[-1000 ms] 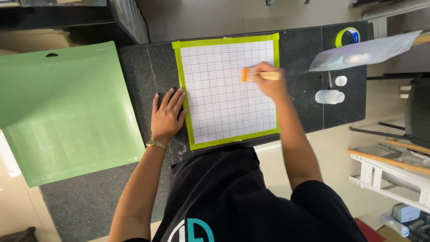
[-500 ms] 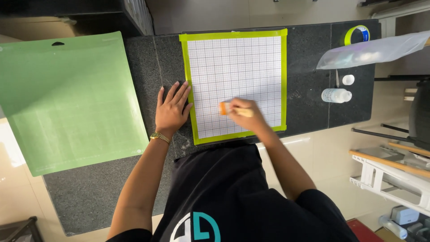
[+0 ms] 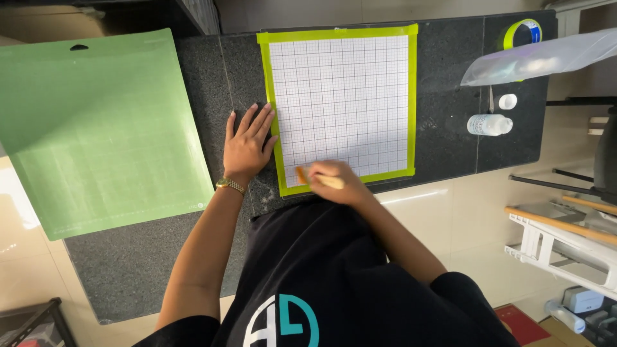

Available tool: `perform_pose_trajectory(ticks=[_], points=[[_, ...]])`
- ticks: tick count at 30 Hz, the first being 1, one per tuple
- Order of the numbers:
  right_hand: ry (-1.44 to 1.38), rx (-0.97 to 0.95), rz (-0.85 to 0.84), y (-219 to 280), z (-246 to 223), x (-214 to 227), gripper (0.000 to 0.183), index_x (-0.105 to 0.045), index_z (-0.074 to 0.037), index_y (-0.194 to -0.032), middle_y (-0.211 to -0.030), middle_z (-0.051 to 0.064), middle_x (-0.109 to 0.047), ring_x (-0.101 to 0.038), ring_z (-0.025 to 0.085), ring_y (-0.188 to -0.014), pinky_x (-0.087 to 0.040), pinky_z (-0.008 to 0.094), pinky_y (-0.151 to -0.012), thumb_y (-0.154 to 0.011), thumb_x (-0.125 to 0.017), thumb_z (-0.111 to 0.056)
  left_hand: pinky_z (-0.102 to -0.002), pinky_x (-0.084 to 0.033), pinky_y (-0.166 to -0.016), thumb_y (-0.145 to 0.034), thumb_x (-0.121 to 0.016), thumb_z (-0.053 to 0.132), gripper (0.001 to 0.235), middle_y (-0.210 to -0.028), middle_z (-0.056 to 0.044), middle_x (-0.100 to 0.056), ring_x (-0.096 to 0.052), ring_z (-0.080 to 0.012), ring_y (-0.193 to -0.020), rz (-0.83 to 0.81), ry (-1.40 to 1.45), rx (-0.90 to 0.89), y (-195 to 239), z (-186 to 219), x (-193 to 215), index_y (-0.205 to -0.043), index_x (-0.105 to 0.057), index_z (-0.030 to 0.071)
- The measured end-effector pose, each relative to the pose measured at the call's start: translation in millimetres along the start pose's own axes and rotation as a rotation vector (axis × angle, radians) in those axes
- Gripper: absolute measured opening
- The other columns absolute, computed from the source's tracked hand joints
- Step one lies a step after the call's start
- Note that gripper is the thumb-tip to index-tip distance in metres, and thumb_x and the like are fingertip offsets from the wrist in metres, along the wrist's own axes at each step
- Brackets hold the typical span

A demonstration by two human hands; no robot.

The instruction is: Applying a layer of white adhesive to a gridded cutting mat using a brush

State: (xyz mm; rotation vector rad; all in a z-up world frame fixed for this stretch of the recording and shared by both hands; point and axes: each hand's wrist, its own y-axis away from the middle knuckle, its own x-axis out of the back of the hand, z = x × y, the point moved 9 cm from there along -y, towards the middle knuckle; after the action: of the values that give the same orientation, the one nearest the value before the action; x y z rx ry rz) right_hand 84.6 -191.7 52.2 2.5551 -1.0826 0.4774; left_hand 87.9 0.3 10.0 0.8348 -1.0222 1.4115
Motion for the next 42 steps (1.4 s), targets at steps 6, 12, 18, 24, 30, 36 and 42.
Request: perform_pose_trajectory(ticks=[6,12,18,24,30,36,42], points=[[0.169,-0.122,0.178,41,36,65,0.010,-0.069,-0.014,-0.080,-0.063,0.010,-0.064,-0.066,0.030,-0.061,-0.052,0.039,-0.059,-0.079,-0.078,-0.010,-0.057,-0.020,-0.121,-0.102,-0.064,0.037,0.056,-0.160,0.004,-0.046,-0.036,-0.0207,-0.149,0.012,0.004,-0.014,0,0,-1,-0.153,-0.052,0.019],[0.000,0.022,-0.002,0,-42,-15,0.007,-0.066,-0.012,-0.084,-0.065,0.013,-0.064,-0.068,0.036,-0.065,-0.056,0.042,-0.060,-0.082,-0.071,-0.008,-0.058,-0.020,-0.121,-0.103,-0.063,0.039,0.055,-0.159,0.004,-0.046,-0.037,-0.0217,-0.148,0.007,0.034,-0.025,-1,0,0,-0.153,-0.052,0.018],[0.051,-0.232,0.160,48,45,62,0.009,-0.072,-0.014,-0.088,-0.070,0.013,-0.069,-0.069,0.031,-0.069,-0.054,0.044,-0.063,-0.080,-0.076,-0.014,-0.057,-0.021,-0.119,-0.103,-0.062,0.039,0.054,-0.159,0.003,-0.048,-0.039,-0.0228,-0.147,0.014,0.011,-0.049,-2,2,1,-0.152,-0.055,0.019],[0.252,-0.329,0.368,107,84,179,0.009,-0.072,-0.013,-0.087,-0.072,0.010,-0.071,-0.067,0.025,-0.064,-0.053,0.037,-0.063,-0.082,-0.074,-0.005,-0.058,-0.023,-0.119,-0.102,-0.065,0.038,0.054,-0.158,0.001,-0.051,-0.042,-0.0247,-0.146,0.006,0.014,-0.045,-2,1,0,-0.151,-0.057,0.017],[0.013,-0.222,0.551,78,64,229,0.013,-0.070,-0.004,-0.098,-0.078,0.014,-0.071,-0.065,0.018,-0.070,-0.052,0.033,-0.065,-0.087,-0.073,0.002,-0.057,-0.015,-0.123,-0.104,-0.060,0.037,0.053,-0.159,0.001,-0.049,-0.037,-0.0225,-0.149,-0.046,0.121,0.028,-2,2,5,-0.153,-0.052,0.017],[-0.087,-0.129,0.741,0,53,267,0.014,-0.071,0.003,-0.097,-0.077,0.019,-0.072,-0.071,0.018,-0.063,-0.060,0.029,-0.059,-0.088,-0.081,0.000,-0.050,-0.041,-0.105,-0.108,-0.052,0.027,0.033,-0.133,-0.008,-0.057,-0.058,-0.0299,-0.122,0.135,0.179,0.124,-33,-9,32,-0.137,-0.055,0.010],[0.153,-0.124,0.891,-65,86,285,0.015,-0.075,-0.004,-0.085,-0.060,0.014,-0.069,-0.071,0.028,-0.057,-0.049,0.036,-0.049,-0.088,-0.084,-0.016,-0.038,-0.044,-0.094,-0.100,-0.068,0.027,0.015,-0.111,0.005,-0.066,-0.063,-0.0188,-0.114,0.130,-0.048,-0.012,-164,23,4,-0.115,-0.071,0.024]])
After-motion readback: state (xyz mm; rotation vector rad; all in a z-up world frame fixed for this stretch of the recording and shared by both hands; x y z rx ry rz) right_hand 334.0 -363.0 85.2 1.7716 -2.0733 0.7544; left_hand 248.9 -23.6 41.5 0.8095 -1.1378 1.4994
